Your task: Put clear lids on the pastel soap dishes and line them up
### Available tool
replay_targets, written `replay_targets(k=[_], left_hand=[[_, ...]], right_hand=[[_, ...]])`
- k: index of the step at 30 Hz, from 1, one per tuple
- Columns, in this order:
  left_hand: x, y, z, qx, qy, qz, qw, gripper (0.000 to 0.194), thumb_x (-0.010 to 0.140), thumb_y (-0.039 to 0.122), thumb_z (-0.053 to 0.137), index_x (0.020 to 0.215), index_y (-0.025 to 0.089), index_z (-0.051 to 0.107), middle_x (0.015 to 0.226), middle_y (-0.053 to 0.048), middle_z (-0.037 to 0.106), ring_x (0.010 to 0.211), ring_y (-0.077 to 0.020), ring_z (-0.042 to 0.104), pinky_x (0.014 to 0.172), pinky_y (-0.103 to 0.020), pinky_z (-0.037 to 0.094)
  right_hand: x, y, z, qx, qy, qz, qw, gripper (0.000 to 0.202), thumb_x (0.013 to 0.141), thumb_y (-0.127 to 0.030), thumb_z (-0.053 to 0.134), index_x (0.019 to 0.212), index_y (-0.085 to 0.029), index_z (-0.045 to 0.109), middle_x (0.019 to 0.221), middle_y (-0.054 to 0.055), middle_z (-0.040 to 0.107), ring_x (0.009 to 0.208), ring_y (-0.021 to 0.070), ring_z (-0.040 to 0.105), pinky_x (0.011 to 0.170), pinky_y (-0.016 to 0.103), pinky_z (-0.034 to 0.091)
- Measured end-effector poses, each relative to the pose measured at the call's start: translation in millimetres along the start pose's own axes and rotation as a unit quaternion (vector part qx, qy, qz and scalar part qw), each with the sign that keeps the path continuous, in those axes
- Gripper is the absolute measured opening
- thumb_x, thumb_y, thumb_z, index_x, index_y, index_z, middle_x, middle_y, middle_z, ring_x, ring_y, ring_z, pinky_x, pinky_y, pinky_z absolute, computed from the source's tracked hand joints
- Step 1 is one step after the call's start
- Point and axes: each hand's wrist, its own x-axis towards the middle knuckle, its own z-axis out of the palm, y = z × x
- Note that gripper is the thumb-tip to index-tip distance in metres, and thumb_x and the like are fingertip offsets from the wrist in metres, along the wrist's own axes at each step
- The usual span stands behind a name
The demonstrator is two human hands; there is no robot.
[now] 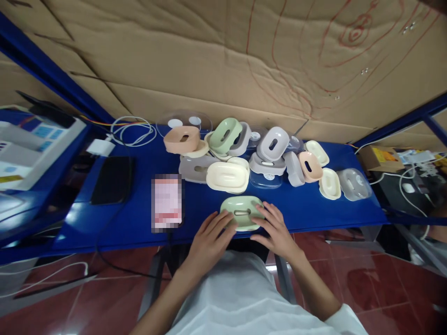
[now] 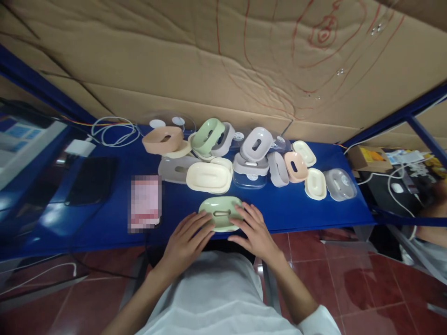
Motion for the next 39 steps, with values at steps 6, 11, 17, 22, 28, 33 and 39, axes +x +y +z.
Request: replay_targets(k=[6, 11, 17, 22, 28, 33, 39], left_hand=[[6.1, -19.3, -10.4, 0.015, -0.015, 0.003, 1.0, 0.024, 0.104, 0.012, 0.063, 0.126, 0.018, 0.071, 0.131, -0.011, 0.078, 0.131, -0.0272, 0.07, 0.112, -0.044, 0.056], [-8.5, -26.1, -16.3, 0.044, 0.001, -0.005, 0.999, 0.024, 0.103, 0.01, 0.062, 0.124, 0.019, 0.072, 0.129, -0.011, 0.079, 0.13, -0.0284, 0.071, 0.109, -0.044, 0.057], [-24.9, -24.3, -24.3, 0.056, -0.003, -0.038, 0.998, 0.03, 0.104, 0.014, 0.062, 0.133, 0.02, 0.069, 0.136, -0.012, 0.076, 0.135, -0.0285, 0.069, 0.11, -0.044, 0.057], [-21.2, -18.3, -24.3, 0.046, 0.023, -0.059, 0.997, 0.025, 0.102, 0.015, 0.067, 0.126, 0.02, 0.07, 0.129, -0.012, 0.078, 0.131, -0.0295, 0.071, 0.108, -0.046, 0.058], [-17.5, -19.4, -22.5, 0.013, 0.031, -0.065, 0.997, 0.025, 0.1, 0.012, 0.069, 0.123, 0.02, 0.072, 0.128, -0.012, 0.078, 0.129, -0.0288, 0.071, 0.107, -0.044, 0.06], [-9.6, -15.4, -14.7, -0.01, 0.02, -0.035, 0.999, 0.022, 0.101, 0.013, 0.068, 0.121, 0.019, 0.072, 0.125, -0.012, 0.077, 0.127, -0.0285, 0.071, 0.106, -0.044, 0.06], [2.9, -11.2, -8.3, -0.033, 0.013, -0.028, 0.999, 0.017, 0.102, 0.016, 0.066, 0.117, 0.02, 0.074, 0.132, -0.013, 0.075, 0.13, -0.0276, 0.07, 0.108, -0.043, 0.06]], right_hand=[[27.8, 1.0, -0.7, 0.001, -0.008, -0.073, 0.997, 0.035, 0.107, -0.028, 0.066, 0.142, -0.023, 0.069, 0.148, 0.01, 0.07, 0.155, 0.0262, 0.052, 0.129, 0.053, 0.047], [40.9, -9.4, 8.9, -0.039, -0.032, -0.1, 0.994, 0.037, 0.109, -0.025, 0.062, 0.145, -0.025, 0.067, 0.151, 0.007, 0.068, 0.154, 0.0247, 0.052, 0.131, 0.051, 0.044], [60.5, -6.6, 8.3, -0.016, -0.037, -0.145, 0.989, 0.04, 0.112, -0.031, 0.056, 0.151, -0.027, 0.063, 0.158, 0.007, 0.063, 0.154, 0.0229, 0.052, 0.13, 0.05, 0.043], [91.1, 39.6, -14.9, -0.108, 0.066, 0.029, 0.992, 0.052, 0.112, -0.032, 0.052, 0.163, -0.025, 0.05, 0.166, 0.013, 0.053, 0.158, 0.0319, 0.045, 0.13, 0.06, 0.036], [77.7, 87.1, -33.7, -0.146, 0.096, 0.076, 0.982, 0.049, 0.111, -0.04, 0.055, 0.158, -0.027, 0.055, 0.155, 0.013, 0.063, 0.145, 0.0319, 0.057, 0.126, 0.059, 0.038], [46.0, 111.4, -48.0, -0.209, 0.238, 0.203, 0.927, 0.052, 0.107, -0.056, 0.06, 0.146, -0.023, 0.066, 0.152, 0.019, 0.064, 0.146, 0.0398, 0.056, 0.122, 0.068, 0.038], [21.1, 122.0, -52.2, -0.098, 0.209, 0.195, 0.953, 0.043, 0.109, -0.051, 0.056, 0.134, -0.02, 0.072, 0.135, 0.016, 0.075, 0.128, 0.0319, 0.071, 0.112, 0.053, 0.056]])
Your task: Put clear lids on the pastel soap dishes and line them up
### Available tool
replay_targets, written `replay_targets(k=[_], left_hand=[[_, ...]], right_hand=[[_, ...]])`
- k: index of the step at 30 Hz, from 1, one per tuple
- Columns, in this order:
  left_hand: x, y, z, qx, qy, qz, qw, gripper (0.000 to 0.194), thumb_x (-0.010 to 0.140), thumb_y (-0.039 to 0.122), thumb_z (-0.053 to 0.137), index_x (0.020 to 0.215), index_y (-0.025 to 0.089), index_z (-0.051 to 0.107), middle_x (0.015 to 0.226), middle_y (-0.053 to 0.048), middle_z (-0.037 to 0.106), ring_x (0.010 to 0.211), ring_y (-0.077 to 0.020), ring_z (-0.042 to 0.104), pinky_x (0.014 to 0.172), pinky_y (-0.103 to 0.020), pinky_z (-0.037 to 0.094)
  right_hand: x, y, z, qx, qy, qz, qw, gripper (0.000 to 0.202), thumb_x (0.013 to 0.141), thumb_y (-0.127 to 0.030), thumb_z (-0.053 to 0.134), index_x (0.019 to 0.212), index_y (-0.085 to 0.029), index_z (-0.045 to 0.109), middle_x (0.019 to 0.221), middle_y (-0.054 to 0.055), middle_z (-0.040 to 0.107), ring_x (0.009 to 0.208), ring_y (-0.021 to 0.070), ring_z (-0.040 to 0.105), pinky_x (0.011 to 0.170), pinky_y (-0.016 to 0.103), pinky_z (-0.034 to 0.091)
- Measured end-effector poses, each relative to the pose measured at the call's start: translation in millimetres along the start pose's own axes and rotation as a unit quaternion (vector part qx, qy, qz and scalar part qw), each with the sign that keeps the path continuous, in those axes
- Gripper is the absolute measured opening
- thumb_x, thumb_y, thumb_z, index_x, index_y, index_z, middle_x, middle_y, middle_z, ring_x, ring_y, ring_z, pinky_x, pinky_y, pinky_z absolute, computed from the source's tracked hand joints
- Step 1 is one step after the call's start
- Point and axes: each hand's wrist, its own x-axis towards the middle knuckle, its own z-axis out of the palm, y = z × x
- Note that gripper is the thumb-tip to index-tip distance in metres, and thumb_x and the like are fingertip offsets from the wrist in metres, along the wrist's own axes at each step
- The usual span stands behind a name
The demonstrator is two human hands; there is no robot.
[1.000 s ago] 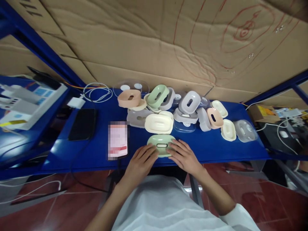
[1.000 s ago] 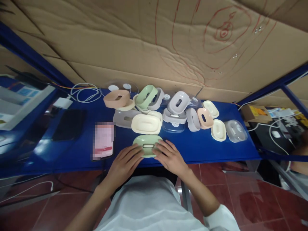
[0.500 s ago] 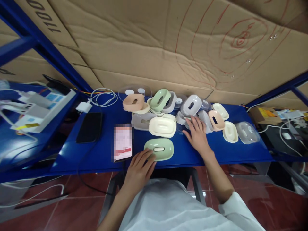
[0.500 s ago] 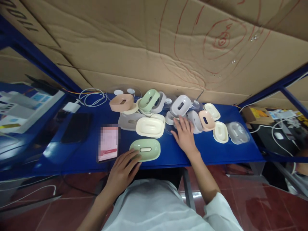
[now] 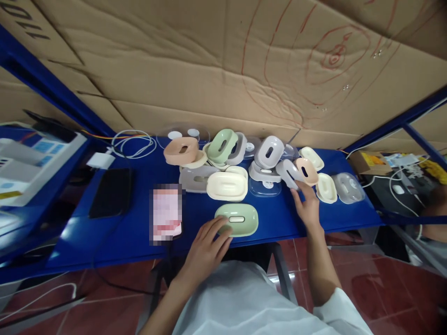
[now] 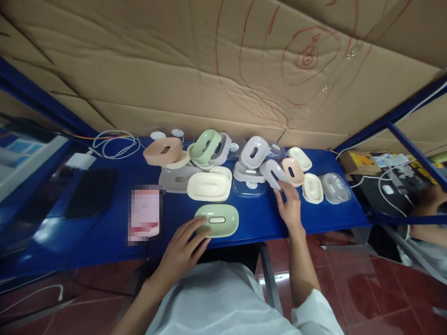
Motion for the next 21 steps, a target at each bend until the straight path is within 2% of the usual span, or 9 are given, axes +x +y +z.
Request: replay_targets(k=[2, 3, 5, 7, 9, 12, 15, 18, 21], left_hand=[[1.2, -0.3, 0.4, -0.002, 0.001, -0.006, 1.0, 0.017, 0.102, 0.016, 0.067, 0.116, 0.021, 0.074, 0.135, -0.014, 0.073, 0.131, -0.028, 0.069, 0.109, -0.043, 0.06], [1.2, -0.7, 0.4, -0.003, 0.002, -0.007, 1.0, 0.017, 0.101, 0.016, 0.067, 0.116, 0.021, 0.074, 0.136, -0.014, 0.073, 0.131, -0.0284, 0.069, 0.109, -0.044, 0.06], [0.4, -1.5, 0.6, -0.004, 0.0, -0.006, 1.0, 0.018, 0.101, 0.016, 0.068, 0.117, 0.021, 0.073, 0.137, -0.015, 0.072, 0.131, -0.0289, 0.069, 0.109, -0.045, 0.06], [-0.6, -2.3, 1.1, -0.007, -0.002, -0.006, 1.0, 0.02, 0.101, 0.015, 0.068, 0.119, 0.021, 0.073, 0.138, -0.014, 0.072, 0.131, -0.0289, 0.069, 0.109, -0.045, 0.06], [-0.8, -3.1, 1.9, -0.009, -0.002, -0.005, 1.0, 0.02, 0.101, 0.015, 0.068, 0.119, 0.022, 0.072, 0.138, -0.014, 0.072, 0.131, -0.0287, 0.069, 0.109, -0.045, 0.06], [0.5, -4.2, 3.7, -0.007, -0.01, -0.001, 1.0, 0.019, 0.101, 0.016, 0.068, 0.119, 0.021, 0.071, 0.139, -0.014, 0.071, 0.133, -0.029, 0.068, 0.109, -0.046, 0.058], [1.8, -4.7, 6.0, -0.004, -0.015, -0.005, 1.0, 0.019, 0.102, 0.016, 0.068, 0.119, 0.021, 0.071, 0.14, -0.015, 0.07, 0.135, -0.0292, 0.066, 0.111, -0.045, 0.057], [2.1, -3.9, 8.3, 0.002, -0.001, -0.02, 1.0, 0.019, 0.102, 0.016, 0.068, 0.12, 0.022, 0.071, 0.139, -0.014, 0.071, 0.135, -0.0288, 0.066, 0.109, -0.044, 0.057], [3.0, -3.1, 9.0, 0.007, 0.01, -0.023, 1.0, 0.019, 0.101, 0.016, 0.069, 0.12, 0.021, 0.071, 0.136, -0.014, 0.073, 0.133, -0.0289, 0.067, 0.108, -0.043, 0.058]], right_hand=[[-4.5, 6.9, -6.8, 0.007, -0.019, -0.028, 0.999, 0.041, 0.11, -0.046, 0.054, 0.14, -0.022, 0.07, 0.15, 0.015, 0.067, 0.142, 0.0314, 0.062, 0.12, 0.055, 0.051], [-4.4, 13.6, -11.9, -0.002, -0.009, -0.028, 1.0, 0.042, 0.111, -0.044, 0.052, 0.141, -0.022, 0.069, 0.154, 0.015, 0.063, 0.147, 0.0319, 0.058, 0.122, 0.057, 0.048], [3.7, 34.4, -23.9, -0.045, 0.048, 0.003, 0.998, 0.043, 0.111, -0.042, 0.048, 0.141, -0.019, 0.069, 0.156, 0.018, 0.061, 0.149, 0.035, 0.055, 0.123, 0.064, 0.045], [25.4, 60.0, -34.0, -0.078, 0.083, 0.023, 0.993, 0.044, 0.11, -0.04, 0.047, 0.138, -0.017, 0.071, 0.15, 0.021, 0.066, 0.145, 0.0373, 0.059, 0.121, 0.067, 0.045], [60.4, 81.3, -36.0, -0.071, 0.053, -0.003, 0.996, 0.042, 0.107, -0.037, 0.05, 0.136, -0.015, 0.072, 0.146, 0.021, 0.069, 0.142, 0.0371, 0.061, 0.121, 0.065, 0.046], [122.6, 91.8, -18.1, -0.023, -0.066, -0.062, 0.996, 0.05, 0.097, -0.035, 0.068, 0.142, -0.013, 0.069, 0.154, 0.02, 0.064, 0.147, 0.0365, 0.058, 0.125, 0.06, 0.044], [167.1, 84.3, 11.6, 0.01, -0.165, -0.046, 0.985, 0.065, 0.086, -0.035, 0.084, 0.146, -0.013, 0.067, 0.154, 0.018, 0.065, 0.145, 0.0372, 0.059, 0.124, 0.059, 0.045], [179.7, 79.7, 28.4, 0.025, -0.175, -0.028, 0.984, 0.053, 0.093, -0.037, 0.08, 0.141, -0.015, 0.071, 0.14, 0.015, 0.075, 0.128, 0.0324, 0.072, 0.114, 0.05, 0.055], [168.9, 78.2, 20.1, 0.026, -0.101, 0.003, 0.995, 0.049, 0.105, -0.045, 0.064, 0.14, -0.011, 0.072, 0.135, 0.019, 0.076, 0.121, 0.0319, 0.076, 0.106, 0.047, 0.06]])
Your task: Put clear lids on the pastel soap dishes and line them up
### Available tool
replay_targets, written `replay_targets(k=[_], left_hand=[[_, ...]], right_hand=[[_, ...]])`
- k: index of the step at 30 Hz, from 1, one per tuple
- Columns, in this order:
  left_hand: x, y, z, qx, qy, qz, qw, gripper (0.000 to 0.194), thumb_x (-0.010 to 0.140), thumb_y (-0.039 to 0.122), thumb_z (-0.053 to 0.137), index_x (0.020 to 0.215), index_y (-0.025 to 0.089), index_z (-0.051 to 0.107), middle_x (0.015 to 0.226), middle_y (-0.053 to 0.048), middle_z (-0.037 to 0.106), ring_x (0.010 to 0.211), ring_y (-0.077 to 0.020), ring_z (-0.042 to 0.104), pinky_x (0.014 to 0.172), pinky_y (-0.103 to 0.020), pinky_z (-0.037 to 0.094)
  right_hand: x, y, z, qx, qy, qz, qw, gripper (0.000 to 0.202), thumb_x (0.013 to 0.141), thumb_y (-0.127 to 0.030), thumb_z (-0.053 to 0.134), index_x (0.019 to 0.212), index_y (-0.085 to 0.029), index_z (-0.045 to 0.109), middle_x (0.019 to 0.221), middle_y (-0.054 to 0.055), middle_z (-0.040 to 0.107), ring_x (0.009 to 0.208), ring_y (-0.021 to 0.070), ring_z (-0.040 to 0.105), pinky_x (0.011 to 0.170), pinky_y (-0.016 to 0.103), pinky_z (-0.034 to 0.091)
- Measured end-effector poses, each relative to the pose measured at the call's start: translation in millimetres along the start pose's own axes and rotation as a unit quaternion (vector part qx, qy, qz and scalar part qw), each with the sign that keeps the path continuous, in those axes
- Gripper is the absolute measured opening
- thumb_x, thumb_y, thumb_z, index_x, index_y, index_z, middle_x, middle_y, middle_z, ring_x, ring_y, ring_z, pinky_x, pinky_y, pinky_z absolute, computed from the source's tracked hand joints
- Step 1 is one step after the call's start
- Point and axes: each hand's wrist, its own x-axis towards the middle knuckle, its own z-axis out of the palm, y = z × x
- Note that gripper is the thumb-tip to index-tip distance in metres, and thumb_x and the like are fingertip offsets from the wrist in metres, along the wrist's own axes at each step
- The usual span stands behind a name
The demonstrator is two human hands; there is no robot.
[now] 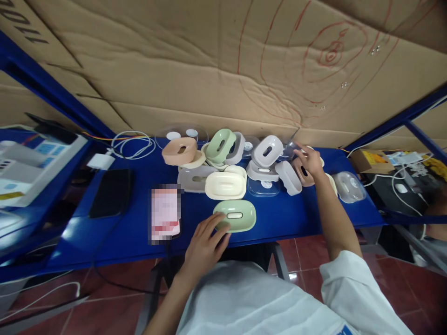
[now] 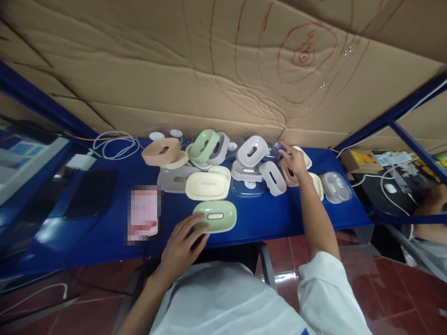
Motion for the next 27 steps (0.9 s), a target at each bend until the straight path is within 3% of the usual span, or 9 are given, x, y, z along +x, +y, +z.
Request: replay_targets(k=[3, 6, 8, 11, 13, 15, 18, 23, 27], left_hand=[[0.6, -0.7, -0.8, -0.003, 0.002, 0.007, 1.0, 0.018, 0.102, 0.016, 0.068, 0.119, 0.021, 0.071, 0.132, -0.013, 0.074, 0.133, -0.0287, 0.068, 0.108, -0.044, 0.058], [-3.1, -2.8, 0.1, -0.005, 0.006, 0.015, 1.0, 0.024, 0.101, 0.017, 0.07, 0.125, 0.023, 0.069, 0.137, -0.014, 0.069, 0.132, -0.0294, 0.068, 0.108, -0.045, 0.06], [-7.6, -4.2, 2.4, 0.003, 0.033, -0.005, 0.999, 0.037, 0.099, 0.02, 0.075, 0.135, 0.024, 0.066, 0.153, -0.018, 0.057, 0.129, -0.0294, 0.069, 0.105, -0.045, 0.063], [-12.4, -6.2, 5.3, -0.005, 0.073, -0.056, 0.996, 0.065, 0.097, 0.028, 0.08, 0.155, 0.025, 0.052, 0.172, -0.024, 0.031, 0.127, -0.0299, 0.07, 0.101, -0.045, 0.066], [-11.9, -7.5, 4.4, -0.029, 0.055, -0.065, 0.996, 0.075, 0.098, 0.031, 0.078, 0.163, 0.025, 0.042, 0.173, -0.025, 0.031, 0.131, -0.0312, 0.068, 0.102, -0.046, 0.066], [-9.0, -8.7, 1.4, -0.043, 0.021, -0.055, 0.997, 0.078, 0.1, 0.032, 0.075, 0.167, 0.025, 0.036, 0.168, -0.024, 0.041, 0.136, -0.0322, 0.065, 0.107, -0.047, 0.064], [-5.1, -10.2, -3.9, -0.034, -0.005, -0.043, 0.998, 0.074, 0.101, 0.031, 0.073, 0.167, 0.027, 0.039, 0.162, -0.021, 0.052, 0.14, -0.0331, 0.062, 0.112, -0.05, 0.06], [-10.0, -12.8, -4.4, -0.041, 0.008, -0.045, 0.998, 0.054, 0.102, 0.031, 0.072, 0.153, 0.03, 0.056, 0.159, -0.016, 0.054, 0.139, -0.0317, 0.064, 0.11, -0.048, 0.061], [-15.7, -14.0, -0.2, -0.07, 0.017, -0.068, 0.995, 0.043, 0.104, 0.031, 0.07, 0.145, 0.029, 0.061, 0.166, -0.015, 0.049, 0.144, -0.0314, 0.063, 0.111, -0.048, 0.062]], right_hand=[[-36.7, -23.1, -17.7, -0.012, 0.15, 0.009, 0.989, 0.054, 0.109, -0.053, 0.056, 0.14, -0.011, 0.072, 0.137, 0.02, 0.075, 0.129, 0.0339, 0.072, 0.11, 0.05, 0.059], [-102.0, -79.5, -23.4, -0.055, 0.243, -0.043, 0.968, 0.047, 0.109, -0.047, 0.06, 0.145, -0.019, 0.07, 0.146, 0.015, 0.071, 0.139, 0.0341, 0.065, 0.119, 0.056, 0.052], [-154.7, -126.6, -12.3, -0.062, 0.23, -0.089, 0.967, 0.039, 0.105, -0.036, 0.069, 0.143, -0.028, 0.071, 0.143, 0.01, 0.072, 0.137, 0.0327, 0.067, 0.115, 0.054, 0.056], [-220.8, -189.1, 18.7, -0.007, 0.124, -0.14, 0.982, 0.051, 0.102, -0.023, 0.073, 0.151, -0.033, 0.064, 0.141, 0.009, 0.073, 0.133, 0.0306, 0.068, 0.113, 0.053, 0.058], [-244.1, -217.1, 37.6, 0.023, 0.075, -0.148, 0.986, 0.055, 0.102, -0.021, 0.072, 0.155, -0.034, 0.06, 0.141, 0.009, 0.073, 0.132, 0.0301, 0.068, 0.113, 0.055, 0.057], [-250.9, -232.5, 49.6, 0.029, 0.03, -0.157, 0.987, 0.053, 0.104, -0.023, 0.071, 0.155, -0.032, 0.06, 0.143, 0.01, 0.072, 0.133, 0.0297, 0.067, 0.114, 0.054, 0.056], [-244.0, -235.7, 55.5, 0.012, -0.046, -0.199, 0.979, 0.05, 0.106, -0.028, 0.068, 0.156, -0.027, 0.059, 0.148, 0.013, 0.069, 0.14, 0.0295, 0.062, 0.117, 0.054, 0.054], [-227.7, -218.7, 54.6, -0.006, -0.104, -0.228, 0.968, 0.064, 0.107, -0.035, 0.067, 0.166, -0.026, 0.046, 0.172, 0.015, 0.044, 0.167, 0.0366, 0.028, 0.128, 0.066, 0.041], [-218.0, -211.7, 51.6, 0.025, -0.136, -0.264, 0.955, 0.065, 0.107, -0.023, 0.065, 0.168, -0.031, 0.043, 0.177, 0.009, 0.037, 0.169, 0.0308, 0.02, 0.13, 0.055, 0.045]])
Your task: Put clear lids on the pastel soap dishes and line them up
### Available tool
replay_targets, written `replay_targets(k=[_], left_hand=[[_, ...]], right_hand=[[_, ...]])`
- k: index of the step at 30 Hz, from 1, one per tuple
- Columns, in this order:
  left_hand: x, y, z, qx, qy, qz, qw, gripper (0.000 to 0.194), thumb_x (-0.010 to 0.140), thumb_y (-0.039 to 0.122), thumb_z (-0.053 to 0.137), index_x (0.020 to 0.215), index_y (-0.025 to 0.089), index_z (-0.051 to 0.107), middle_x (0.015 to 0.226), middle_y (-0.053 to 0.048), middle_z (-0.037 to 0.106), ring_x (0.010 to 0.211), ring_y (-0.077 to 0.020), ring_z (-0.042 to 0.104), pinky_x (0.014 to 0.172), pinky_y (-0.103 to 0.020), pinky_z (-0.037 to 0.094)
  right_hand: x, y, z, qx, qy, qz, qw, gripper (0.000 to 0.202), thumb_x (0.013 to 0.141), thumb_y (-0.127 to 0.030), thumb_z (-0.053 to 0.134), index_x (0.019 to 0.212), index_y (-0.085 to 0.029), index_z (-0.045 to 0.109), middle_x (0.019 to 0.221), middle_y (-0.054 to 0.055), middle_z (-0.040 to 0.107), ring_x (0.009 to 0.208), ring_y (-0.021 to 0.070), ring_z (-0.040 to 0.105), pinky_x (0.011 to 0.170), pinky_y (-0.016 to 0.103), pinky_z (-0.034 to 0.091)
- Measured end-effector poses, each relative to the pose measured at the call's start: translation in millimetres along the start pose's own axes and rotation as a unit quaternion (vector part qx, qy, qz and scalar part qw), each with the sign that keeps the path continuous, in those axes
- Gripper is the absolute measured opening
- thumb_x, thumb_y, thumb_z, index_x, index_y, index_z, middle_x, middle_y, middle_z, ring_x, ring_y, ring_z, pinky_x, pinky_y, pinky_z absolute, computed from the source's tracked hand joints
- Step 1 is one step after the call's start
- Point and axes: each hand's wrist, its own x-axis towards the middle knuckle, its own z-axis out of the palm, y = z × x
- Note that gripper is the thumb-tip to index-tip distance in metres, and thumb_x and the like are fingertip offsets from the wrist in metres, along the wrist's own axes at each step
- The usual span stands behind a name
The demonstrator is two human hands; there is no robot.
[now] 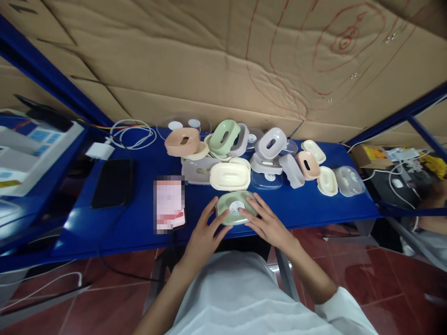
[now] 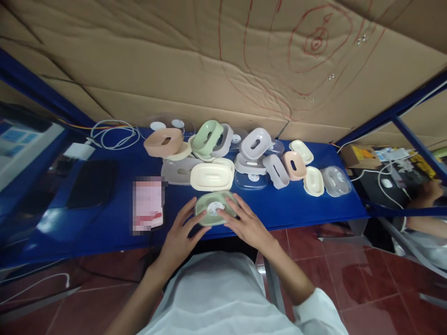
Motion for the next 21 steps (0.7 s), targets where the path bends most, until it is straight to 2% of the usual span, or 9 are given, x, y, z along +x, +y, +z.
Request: replay_targets(k=[5, 8, 10, 13, 15, 17, 18, 20, 21], left_hand=[[0.7, -3.4, 1.9, -0.007, -0.01, -0.011, 1.0, 0.042, 0.103, 0.034, 0.071, 0.143, 0.027, 0.062, 0.165, -0.016, 0.05, 0.145, -0.0336, 0.062, 0.11, -0.049, 0.063], [2.9, -3.0, 0.6, -0.017, -0.017, -0.007, 1.0, 0.038, 0.103, 0.032, 0.071, 0.14, 0.028, 0.063, 0.162, -0.016, 0.051, 0.138, -0.0314, 0.067, 0.106, -0.047, 0.065], [4.0, -0.2, -2.5, -0.039, -0.033, -0.002, 0.999, 0.038, 0.104, 0.029, 0.069, 0.142, 0.03, 0.063, 0.162, -0.015, 0.051, 0.131, -0.0281, 0.071, 0.105, -0.045, 0.066], [4.9, 6.0, -9.2, -0.085, -0.052, 0.009, 0.995, 0.046, 0.105, 0.025, 0.067, 0.149, 0.031, 0.057, 0.165, -0.015, 0.048, 0.136, -0.0284, 0.068, 0.109, -0.046, 0.064], [5.0, 9.3, -12.3, -0.102, -0.041, 0.011, 0.994, 0.053, 0.104, 0.022, 0.067, 0.153, 0.03, 0.052, 0.166, -0.016, 0.046, 0.145, -0.0304, 0.061, 0.114, -0.049, 0.061], [4.7, 10.4, -12.4, -0.092, -0.023, 0.007, 0.995, 0.053, 0.104, 0.019, 0.066, 0.154, 0.029, 0.051, 0.163, -0.016, 0.048, 0.146, -0.0297, 0.06, 0.114, -0.048, 0.061], [4.5, 10.1, -11.3, -0.079, -0.017, 0.005, 0.997, 0.052, 0.104, 0.019, 0.065, 0.153, 0.029, 0.052, 0.161, -0.016, 0.051, 0.143, -0.0284, 0.062, 0.113, -0.047, 0.062], [4.4, 8.8, -8.0, -0.043, -0.017, 0.006, 0.999, 0.046, 0.106, 0.019, 0.063, 0.15, 0.029, 0.056, 0.157, -0.014, 0.055, 0.136, -0.026, 0.067, 0.11, -0.045, 0.064], [4.6, 8.1, -6.2, -0.025, -0.022, 0.012, 0.999, 0.043, 0.106, 0.02, 0.062, 0.148, 0.029, 0.058, 0.155, -0.014, 0.057, 0.133, -0.0257, 0.068, 0.109, -0.044, 0.064]], right_hand=[[5.3, 10.3, -1.4, 0.043, 0.004, -0.021, 0.999, 0.063, 0.103, -0.025, 0.072, 0.163, -0.027, 0.052, 0.174, 0.01, 0.041, 0.167, 0.0328, 0.029, 0.13, 0.055, 0.043], [6.4, 16.2, 0.0, 0.051, 0.011, 0.008, 0.999, 0.069, 0.1, -0.03, 0.077, 0.163, -0.029, 0.051, 0.178, 0.012, 0.033, 0.165, 0.0389, 0.03, 0.127, 0.057, 0.047], [4.6, 17.3, -1.4, 0.057, 0.007, 0.029, 0.998, 0.071, 0.1, -0.032, 0.076, 0.165, -0.034, 0.047, 0.18, 0.009, 0.027, 0.162, 0.0394, 0.037, 0.124, 0.057, 0.051], [-7.8, 18.3, -11.3, 0.057, 0.026, 0.03, 0.998, 0.073, 0.097, -0.035, 0.08, 0.164, -0.04, 0.049, 0.176, 0.003, 0.038, 0.153, 0.0379, 0.053, 0.119, 0.055, 0.058], [-23.9, 28.2, -27.1, 0.032, 0.075, 0.048, 0.996, 0.073, 0.094, -0.039, 0.084, 0.159, -0.044, 0.054, 0.172, 0.002, 0.046, 0.148, 0.0375, 0.058, 0.117, 0.055, 0.06], [-43.3, 55.8, -53.1, -0.022, 0.163, 0.101, 0.981, 0.072, 0.091, -0.043, 0.086, 0.156, -0.042, 0.057, 0.169, 0.004, 0.05, 0.147, 0.0373, 0.059, 0.117, 0.058, 0.058], [-52.7, 78.0, -69.7, -0.059, 0.222, 0.137, 0.964, 0.072, 0.09, -0.047, 0.087, 0.156, -0.039, 0.058, 0.167, 0.007, 0.052, 0.148, 0.038, 0.058, 0.118, 0.06, 0.056], [-67.7, 137.3, -106.8, -0.135, 0.322, 0.226, 0.909, 0.076, 0.091, -0.054, 0.084, 0.156, -0.025, 0.058, 0.165, 0.015, 0.052, 0.152, 0.0397, 0.052, 0.123, 0.064, 0.046], [-72.4, 171.9, -125.2, -0.159, 0.345, 0.267, 0.886, 0.077, 0.091, -0.058, 0.082, 0.155, -0.021, 0.059, 0.163, 0.02, 0.053, 0.152, 0.0392, 0.051, 0.124, 0.062, 0.043]])
